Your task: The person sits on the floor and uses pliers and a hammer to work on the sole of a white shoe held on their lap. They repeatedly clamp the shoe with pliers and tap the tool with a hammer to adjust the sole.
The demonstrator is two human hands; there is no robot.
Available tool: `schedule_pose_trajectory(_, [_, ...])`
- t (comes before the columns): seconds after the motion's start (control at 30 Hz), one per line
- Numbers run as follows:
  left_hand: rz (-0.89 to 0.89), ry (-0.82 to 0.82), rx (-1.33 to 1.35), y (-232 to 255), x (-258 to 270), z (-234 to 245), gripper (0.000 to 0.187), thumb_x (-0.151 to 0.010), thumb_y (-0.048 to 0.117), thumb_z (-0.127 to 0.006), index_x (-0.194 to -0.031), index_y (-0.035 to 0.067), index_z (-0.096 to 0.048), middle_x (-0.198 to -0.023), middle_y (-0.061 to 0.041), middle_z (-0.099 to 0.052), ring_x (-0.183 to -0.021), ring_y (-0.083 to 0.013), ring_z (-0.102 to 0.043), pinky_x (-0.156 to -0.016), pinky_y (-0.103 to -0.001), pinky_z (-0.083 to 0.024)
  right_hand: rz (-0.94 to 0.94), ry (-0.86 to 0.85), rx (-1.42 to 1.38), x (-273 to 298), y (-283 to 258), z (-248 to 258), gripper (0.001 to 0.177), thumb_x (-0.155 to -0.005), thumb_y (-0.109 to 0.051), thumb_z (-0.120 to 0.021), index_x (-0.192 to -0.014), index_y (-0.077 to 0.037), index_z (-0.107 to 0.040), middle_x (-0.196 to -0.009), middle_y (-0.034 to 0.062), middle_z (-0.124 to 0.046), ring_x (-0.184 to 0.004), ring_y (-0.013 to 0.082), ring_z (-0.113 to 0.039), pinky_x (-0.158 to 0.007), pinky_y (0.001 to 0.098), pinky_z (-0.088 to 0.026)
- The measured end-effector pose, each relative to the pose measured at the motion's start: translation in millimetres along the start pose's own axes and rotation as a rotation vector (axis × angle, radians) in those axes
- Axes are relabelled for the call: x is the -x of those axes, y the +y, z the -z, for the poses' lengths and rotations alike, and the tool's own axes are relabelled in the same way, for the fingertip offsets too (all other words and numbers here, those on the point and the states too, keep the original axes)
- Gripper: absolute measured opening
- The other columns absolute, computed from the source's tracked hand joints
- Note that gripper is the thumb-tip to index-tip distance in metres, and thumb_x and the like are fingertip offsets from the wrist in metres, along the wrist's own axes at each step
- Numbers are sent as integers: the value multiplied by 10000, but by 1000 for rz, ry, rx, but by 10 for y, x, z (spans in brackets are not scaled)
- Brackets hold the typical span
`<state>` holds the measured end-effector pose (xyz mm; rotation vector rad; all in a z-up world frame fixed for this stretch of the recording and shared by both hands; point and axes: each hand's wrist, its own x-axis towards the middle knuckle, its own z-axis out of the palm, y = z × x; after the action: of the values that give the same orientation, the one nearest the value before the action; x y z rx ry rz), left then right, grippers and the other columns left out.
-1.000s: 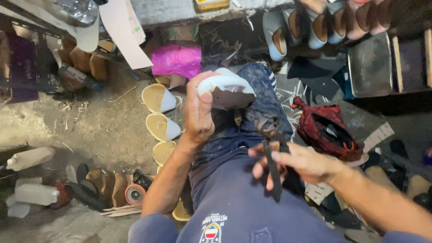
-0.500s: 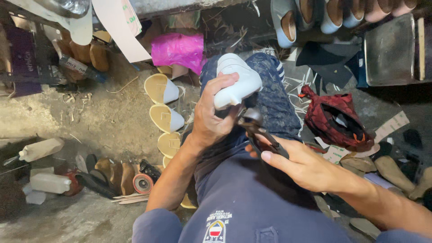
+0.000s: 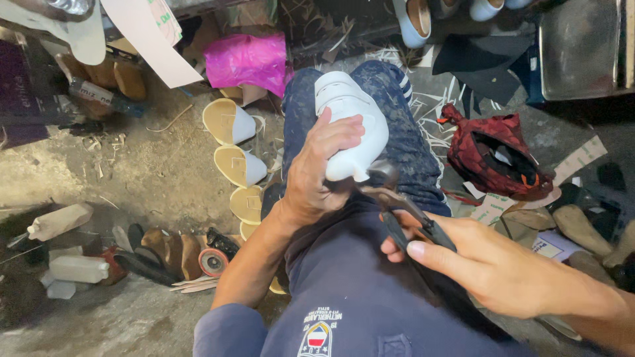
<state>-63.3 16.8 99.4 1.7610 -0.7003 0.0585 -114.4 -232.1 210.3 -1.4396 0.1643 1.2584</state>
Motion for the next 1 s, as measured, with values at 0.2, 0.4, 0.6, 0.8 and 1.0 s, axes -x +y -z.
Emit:
schedule_pose_trajectory(0.2, [-15, 14, -40, -13, -17, 35, 404, -956, -14, -591, -1340, 29, -475, -1348, -173, -601, -1337, -372, -618, -1298, -625, -326, 54, 206, 625, -172, 189, -82, 311, -970, -400, -474, -1222, -265, -596, -645, -71, -781, -623, 183, -745, -693, 318, -535])
schedule_pose_trajectory(0.4, [33, 69, -5, -92, -58, 114, 526, -885, -106, -551, -1382, 40, -467, -1394, -160, -589, -1348, -343, -628, -1316, -604, -370, 664, 550, 814, -692, 609, -48, 412, -963, -201, -630, -1317, 2, -571, -1243, 135, -716, -954, 325, -742, -799, 418, -548])
schedule_pose_trajectory(0.6, [37, 74, 24, -94, -79, 109, 522, -893, -114, -605, -1375, 45, -485, -1387, -148, -610, -1354, -352, -637, -1315, -581, -378, 747, 607, 776, -924, 763, 24, 188, -1011, -193, -591, -1122, -45, -628, -812, 47, -675, -630, 266, -663, -585, 385, -477])
schedule_pose_trajectory(0.8, [-100, 113, 31, -82, 197, -208, 769, -1063, 247, -683, -1574, 15, -157, -1340, -165, -683, -1282, -365, -711, -1308, -551, -357, 833, 434, 763, -891, 1171, 120, 222, -965, -122, -589, -1156, -13, -625, -1006, 119, -727, -809, 263, -731, -705, 340, -546])
schedule_pose_trajectory(1.0, [-86, 349, 109, 84, 135, -338, 678, -943, 215, -773, -1481, -33, -446, -1157, -132, -758, -1098, -320, -751, -1149, -595, -412, 847, 564, 747, -869, 1420, 172, 225, -907, -320, -648, -976, -118, -722, -826, 88, -690, -628, 363, -684, -479, 449, -526])
